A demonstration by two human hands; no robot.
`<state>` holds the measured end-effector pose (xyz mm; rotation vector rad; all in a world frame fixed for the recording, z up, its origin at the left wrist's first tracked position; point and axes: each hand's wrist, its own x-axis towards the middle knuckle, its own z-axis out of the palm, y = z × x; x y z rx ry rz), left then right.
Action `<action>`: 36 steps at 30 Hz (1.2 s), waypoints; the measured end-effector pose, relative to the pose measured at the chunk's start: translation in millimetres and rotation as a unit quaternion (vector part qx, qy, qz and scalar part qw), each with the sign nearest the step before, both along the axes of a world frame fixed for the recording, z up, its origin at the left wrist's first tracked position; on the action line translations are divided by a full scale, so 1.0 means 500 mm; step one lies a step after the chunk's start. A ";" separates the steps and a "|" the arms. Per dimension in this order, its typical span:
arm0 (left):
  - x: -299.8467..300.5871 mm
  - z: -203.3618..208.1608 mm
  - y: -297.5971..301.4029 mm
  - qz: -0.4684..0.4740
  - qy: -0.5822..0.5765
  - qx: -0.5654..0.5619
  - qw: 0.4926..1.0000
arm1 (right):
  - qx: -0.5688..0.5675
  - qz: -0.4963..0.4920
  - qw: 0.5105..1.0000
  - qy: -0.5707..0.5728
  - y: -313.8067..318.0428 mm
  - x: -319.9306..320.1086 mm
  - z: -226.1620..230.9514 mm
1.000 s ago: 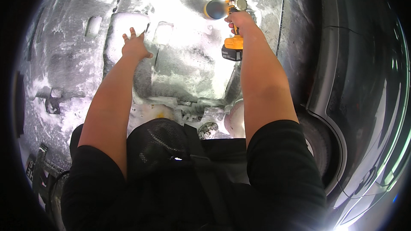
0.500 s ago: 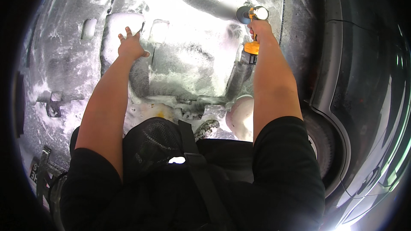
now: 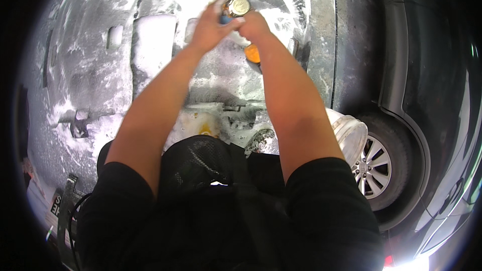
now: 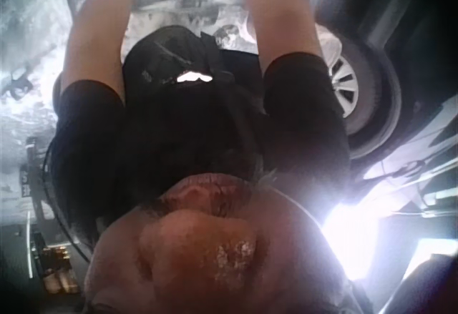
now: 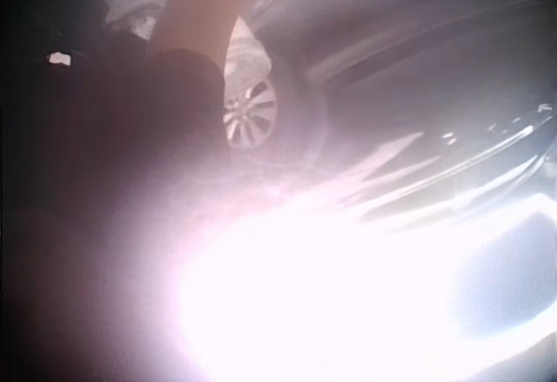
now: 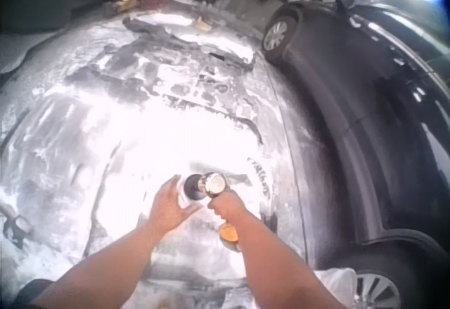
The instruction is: The person uses a cordless drill with a brush attachment to scrub the underbody of a car. They repeatedly dip the brush into a bucket of soapy water and scrub various sections of the undercarriage, spreading foam across the surface.
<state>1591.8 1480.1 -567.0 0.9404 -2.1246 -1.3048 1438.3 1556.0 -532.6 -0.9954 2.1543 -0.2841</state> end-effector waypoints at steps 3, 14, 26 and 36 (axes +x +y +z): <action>-0.041 0.053 0.072 0.089 -0.042 0.133 0.986 | -0.037 -0.233 0.962 -0.138 0.040 0.064 -0.050; 0.077 0.108 0.381 0.106 -0.070 0.415 0.901 | 0.007 -0.170 0.983 -0.073 0.364 0.216 0.041; -0.120 0.029 0.104 0.104 0.190 0.517 0.828 | -0.075 -0.234 0.966 -0.084 0.046 0.018 -0.013; 0.010 0.043 0.246 0.030 0.038 0.508 0.860 | -0.018 -0.249 0.965 -0.076 0.233 0.135 -0.028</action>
